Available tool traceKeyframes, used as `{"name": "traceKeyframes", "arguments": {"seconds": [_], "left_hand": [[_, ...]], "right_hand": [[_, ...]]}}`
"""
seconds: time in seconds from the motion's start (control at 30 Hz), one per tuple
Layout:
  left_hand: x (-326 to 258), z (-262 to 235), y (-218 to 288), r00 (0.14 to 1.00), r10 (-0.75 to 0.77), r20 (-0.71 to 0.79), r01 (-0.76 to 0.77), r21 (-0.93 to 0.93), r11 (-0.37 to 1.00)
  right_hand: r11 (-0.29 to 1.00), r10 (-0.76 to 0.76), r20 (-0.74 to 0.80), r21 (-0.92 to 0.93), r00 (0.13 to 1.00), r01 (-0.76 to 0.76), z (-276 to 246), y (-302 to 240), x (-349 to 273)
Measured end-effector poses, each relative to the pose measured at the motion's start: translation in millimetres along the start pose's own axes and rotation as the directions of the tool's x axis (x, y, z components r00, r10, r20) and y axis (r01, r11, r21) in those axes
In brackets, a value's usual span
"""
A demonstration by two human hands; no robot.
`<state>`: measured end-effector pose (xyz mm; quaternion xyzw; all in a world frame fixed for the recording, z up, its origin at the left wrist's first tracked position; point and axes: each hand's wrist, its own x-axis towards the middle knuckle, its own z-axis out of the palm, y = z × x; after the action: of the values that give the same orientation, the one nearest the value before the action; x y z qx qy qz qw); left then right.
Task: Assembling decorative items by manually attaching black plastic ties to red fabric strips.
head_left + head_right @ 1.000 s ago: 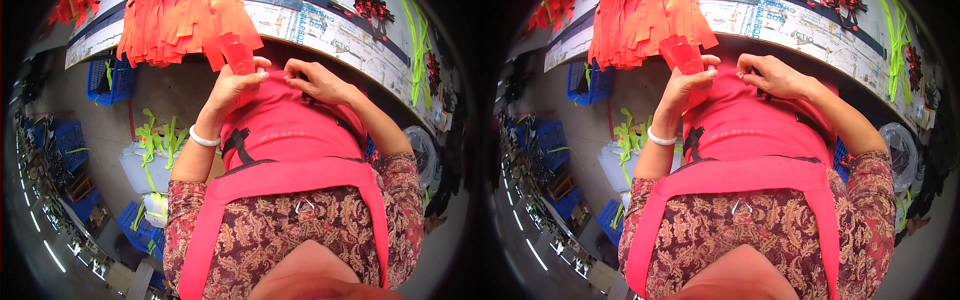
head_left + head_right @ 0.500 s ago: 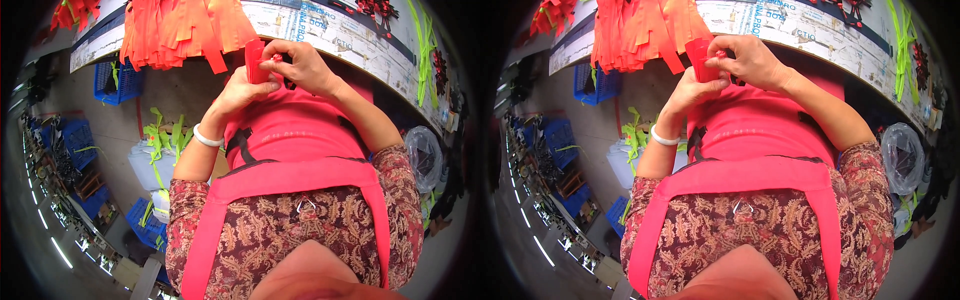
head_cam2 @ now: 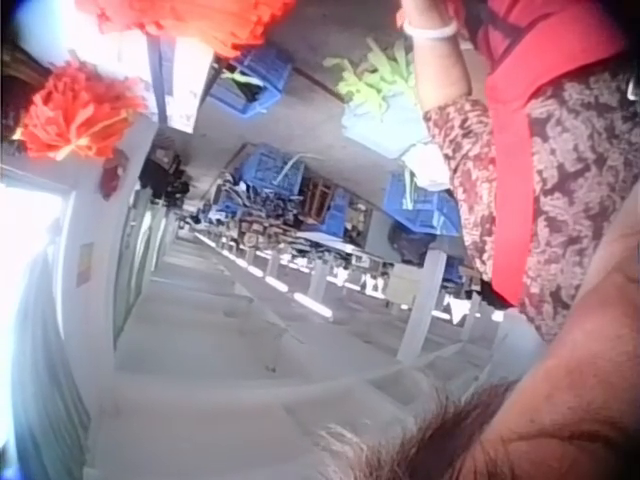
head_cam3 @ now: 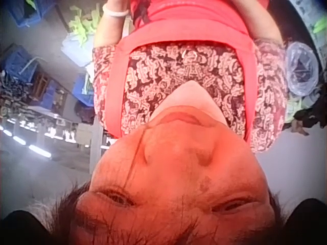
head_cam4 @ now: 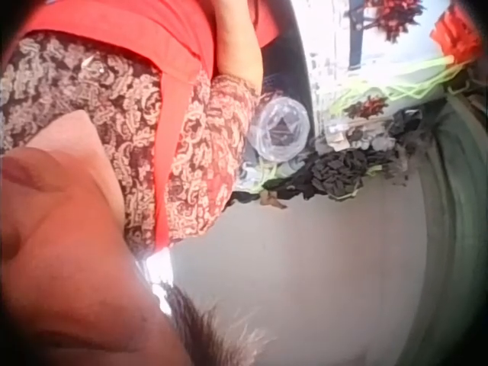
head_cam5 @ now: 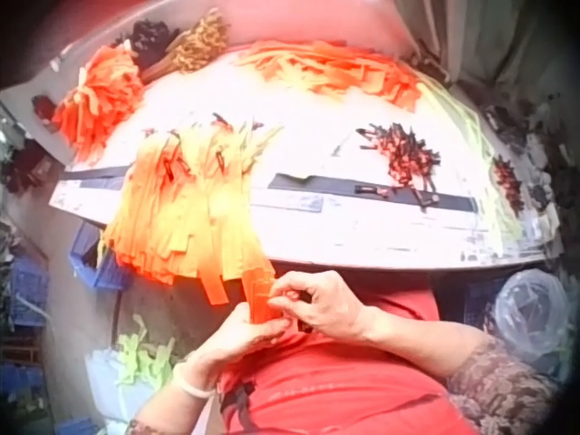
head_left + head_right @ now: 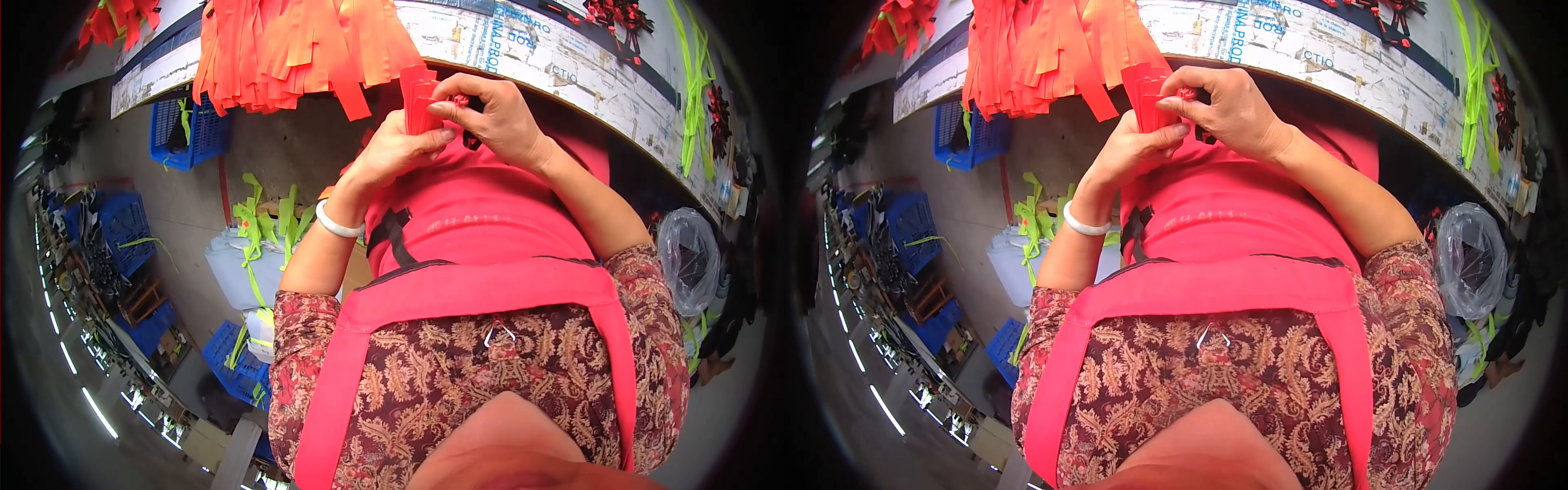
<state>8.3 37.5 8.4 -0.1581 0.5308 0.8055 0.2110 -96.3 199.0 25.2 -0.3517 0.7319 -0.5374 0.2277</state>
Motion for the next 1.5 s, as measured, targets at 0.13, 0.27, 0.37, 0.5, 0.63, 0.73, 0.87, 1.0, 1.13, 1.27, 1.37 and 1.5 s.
{"name": "traceKeyframes", "arguments": {"seconds": [0.13, 0.27, 0.37, 0.5, 0.63, 0.73, 0.87, 1.0, 1.13, 1.27, 1.37, 1.5], "left_hand": [[-2.9, -12.8, 5.0, 0.974, 0.14, 0.18, -0.023, -0.533, 0.846], [-0.8, -15.8, 11.7, 0.999, -0.017, -0.042, 0.003, -0.314, 0.949], [7.0, -1.2, 4.6, 0.924, 0.297, -0.24, -0.306, 0.001, 0.952], [4.8, 14.4, 4.2, 0.739, 0.626, -0.248, -0.512, 0.398, 0.762], [-0.4, 5.5, 6.3, 0.831, 0.523, -0.189, -0.453, 0.315, 0.834], [0.0, 0.7, 12.3, 0.817, 0.571, -0.079, -0.474, 0.474, 0.742], [-1.8, 6.5, 18.6, 0.916, 0.362, -0.171, -0.327, 0.205, 0.923], [-2.7, 7.4, 10.8, 0.907, 0.379, -0.184, -0.347, 0.182, 0.92], [2.6, 5.3, 6.0, 0.879, 0.459, -0.128, -0.412, 0.278, 0.868], [12.2, 6.3, -2.6, 0.67, 0.74, 0.056, -0.577, 0.667, 0.472], [10.7, 9.7, -10.4, 0.64, 0.767, 0.044, -0.54, 0.736, 0.408], [8.2, 2.5, -7.4, 0.893, 0.421, -0.159, -0.388, 0.204, 0.899]], "right_hand": [[0.987, -0.102, 0.01, 0.128, 0.995, 0.1, -8.4, 0.2, -2.6], [0.982, -0.088, -0.083, 0.162, 0.993, 0.1, -4.7, 2.8, -0.4], [0.95, 0.144, -0.043, 0.286, 0.989, -0.126, -15.9, 2.2, -0.8], [0.901, 0.279, 0.052, 0.331, 0.959, -0.281, -19.0, -0.5, -2.3], [0.978, 0.083, 0.035, 0.189, 0.996, -0.089, -19.1, 4.0, -2.1], [0.991, 0.059, 0.079, 0.112, 0.995, -0.068, -18.8, -0.6, -0.9], [0.977, 0.131, 0.155, 0.148, 0.979, -0.155, -19.4, -1.5, -3.2], [0.987, 0.095, 0.178, 0.11, 0.979, -0.116, -18.5, -2.9, -10.0], [0.998, -0.046, 0.19, -0.044, 0.981, 0.055, -17.4, -3.0, -9.8], [0.842, 0.322, 0.333, 0.328, 0.886, -0.429, -14.6, 6.3, -8.5], [0.823, 0.334, 0.306, 0.366, 0.891, -0.434, -9.5, 14.4, -14.0], [0.96, 0.173, 0.209, 0.184, 0.963, -0.212, -8.7, 6.5, -18.0]]}}
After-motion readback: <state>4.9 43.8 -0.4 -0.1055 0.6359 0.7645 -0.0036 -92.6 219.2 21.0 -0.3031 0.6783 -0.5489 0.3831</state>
